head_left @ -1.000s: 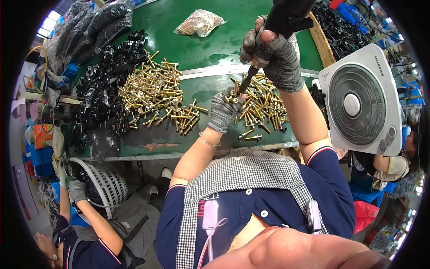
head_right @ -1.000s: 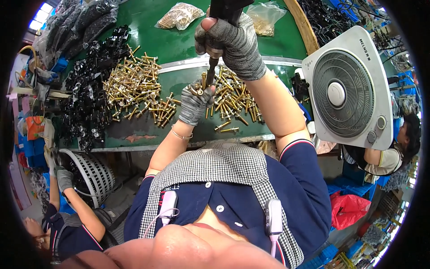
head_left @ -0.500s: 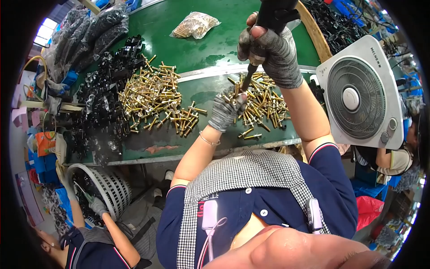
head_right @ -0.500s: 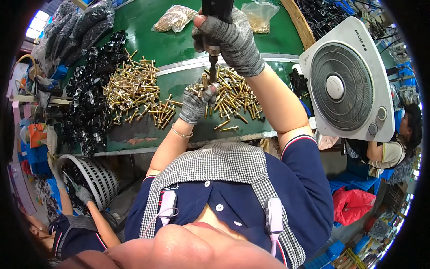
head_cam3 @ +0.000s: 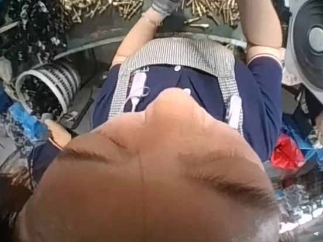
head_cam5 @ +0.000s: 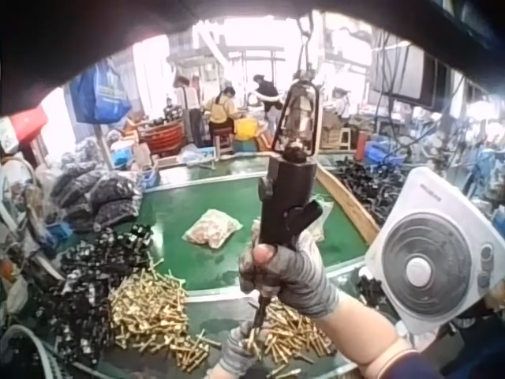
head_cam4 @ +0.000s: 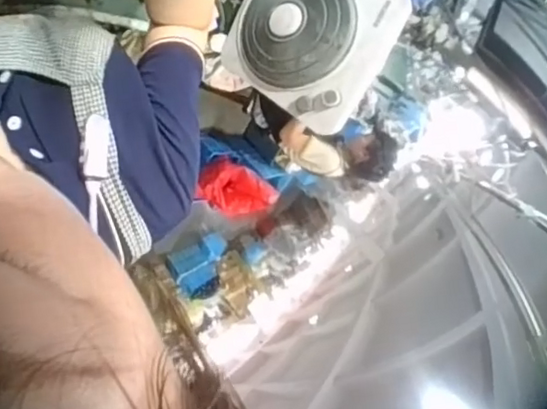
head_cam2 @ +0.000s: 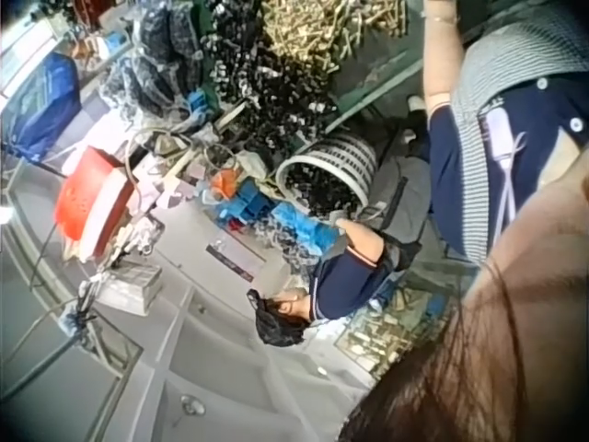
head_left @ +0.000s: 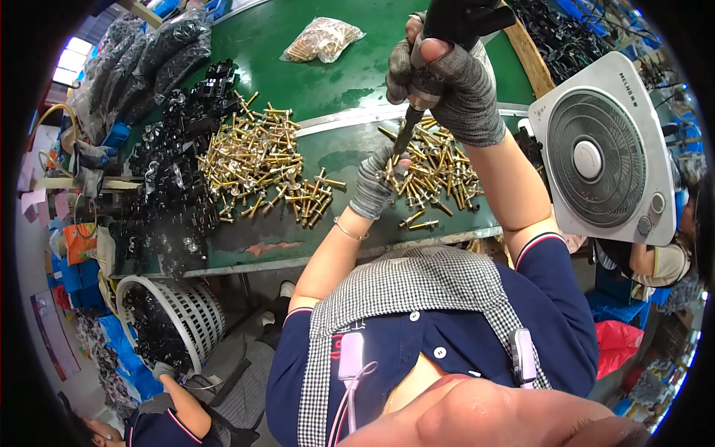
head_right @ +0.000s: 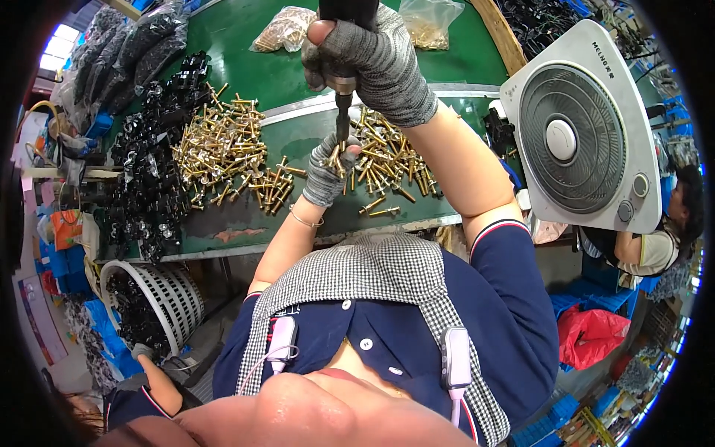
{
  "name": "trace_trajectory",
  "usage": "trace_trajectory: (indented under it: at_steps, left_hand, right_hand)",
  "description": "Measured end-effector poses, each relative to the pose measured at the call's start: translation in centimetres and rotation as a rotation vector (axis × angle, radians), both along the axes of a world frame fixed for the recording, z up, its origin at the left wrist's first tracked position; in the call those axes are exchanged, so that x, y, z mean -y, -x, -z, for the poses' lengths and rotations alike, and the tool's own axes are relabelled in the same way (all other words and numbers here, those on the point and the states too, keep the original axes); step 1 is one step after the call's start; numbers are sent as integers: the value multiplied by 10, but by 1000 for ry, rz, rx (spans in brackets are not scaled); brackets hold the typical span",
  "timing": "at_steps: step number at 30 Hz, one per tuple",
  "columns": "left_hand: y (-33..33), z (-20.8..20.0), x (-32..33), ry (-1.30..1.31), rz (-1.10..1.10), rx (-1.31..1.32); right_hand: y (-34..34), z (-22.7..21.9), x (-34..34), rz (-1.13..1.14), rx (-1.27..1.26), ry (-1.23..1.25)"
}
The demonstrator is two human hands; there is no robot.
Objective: Assemble metal components using an electric screwdriver on a factory production line.
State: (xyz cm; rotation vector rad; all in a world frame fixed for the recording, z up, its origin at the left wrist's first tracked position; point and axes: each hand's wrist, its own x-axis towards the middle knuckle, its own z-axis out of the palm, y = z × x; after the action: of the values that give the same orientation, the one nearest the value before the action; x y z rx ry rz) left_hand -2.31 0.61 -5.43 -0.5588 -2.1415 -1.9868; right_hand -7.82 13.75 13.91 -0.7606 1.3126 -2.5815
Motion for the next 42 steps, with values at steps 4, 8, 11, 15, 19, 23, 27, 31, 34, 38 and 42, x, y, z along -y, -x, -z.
trace_trajectory:
  at_steps: [4, 8, 11, 15, 19, 23, 27, 31, 34, 38, 42]
  left_hand:
    - [1, -16, -1, 26, -62, -27]
    - [3, -25, 0, 99, -117, -54]
    - [5, -35, -1, 160, -148, -72]
    - [9, -37, -3, 185, -147, -64]
    - [10, -37, -2, 31, -4, 7]
    - [11, -20, 5, 60, 119, 374]
    - [8, -9, 7, 95, 129, 309]
    - [3, -26, 2, 197, 68, 139]
    - [0, -39, 0, 261, 103, 155]
    - [5, -34, 5, 362, 88, 99]
    - [2, -31, 8, 196, 111, 197]
  right_hand:
    - [1, 2, 2, -12, -39, -45]
    - [0, 3, 6, -4, -18, -27]
    - [0, 4, 9, 14, 16, 0]
    - [1, 8, 13, 16, -3, 56]
    - [-10, 0, 15, 237, 26, -133]
    - [-2, -4, 3, 193, -4, -98]
    - [-7, -27, -2, 259, 31, -127]
    - [-10, -28, 8, 338, 31, -52]
    - [-11, -24, 8, 285, 52, -83]
    - [-9, -25, 6, 272, 73, -202]
    - [18, -16, 14, 112, -341, 68]
